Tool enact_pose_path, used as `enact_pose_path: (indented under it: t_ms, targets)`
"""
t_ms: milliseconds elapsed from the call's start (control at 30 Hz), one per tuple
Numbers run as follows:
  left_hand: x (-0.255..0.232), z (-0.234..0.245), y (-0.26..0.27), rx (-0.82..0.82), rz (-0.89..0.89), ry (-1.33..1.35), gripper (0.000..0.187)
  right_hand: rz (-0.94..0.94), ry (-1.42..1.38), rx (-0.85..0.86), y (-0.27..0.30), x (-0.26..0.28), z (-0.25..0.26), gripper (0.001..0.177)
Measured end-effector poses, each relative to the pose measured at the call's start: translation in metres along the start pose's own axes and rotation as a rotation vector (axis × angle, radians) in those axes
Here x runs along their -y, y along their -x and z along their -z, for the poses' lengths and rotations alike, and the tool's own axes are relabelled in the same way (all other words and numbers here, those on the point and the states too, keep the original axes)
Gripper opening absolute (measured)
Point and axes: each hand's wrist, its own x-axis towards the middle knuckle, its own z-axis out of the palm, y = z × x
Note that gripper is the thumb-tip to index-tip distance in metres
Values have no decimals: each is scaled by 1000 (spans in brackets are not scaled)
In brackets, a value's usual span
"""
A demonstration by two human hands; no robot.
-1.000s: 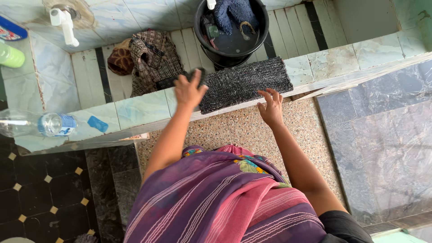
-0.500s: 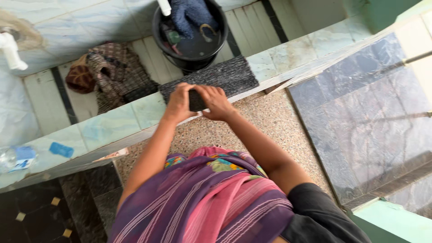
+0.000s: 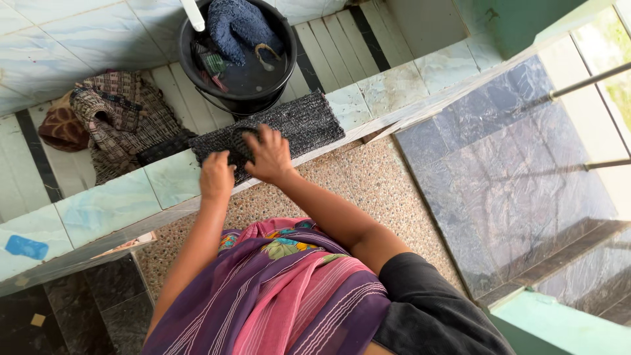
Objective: The person scrubs a black mat with a brush and pours water from a plastic bottle to rinse it.
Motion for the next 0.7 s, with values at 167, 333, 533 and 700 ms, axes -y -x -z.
enact_pose_path:
  t_ms: [167,333,533,700]
  targets:
    - [-1,-51,-15,270,267,-255,19,103,13,-57,-13,-13,-8,65]
    - [-14,-30,-29,535,311,-222,19,-202,176,-210,-39,-134,36,70]
    - [-12,-39,-37,650,246,-280,24,-427,22,-93,-45,-112,15,60]
    - [-20,-23,-45,666,242,-260,29,66,14,-8,-27,-5,-6,61]
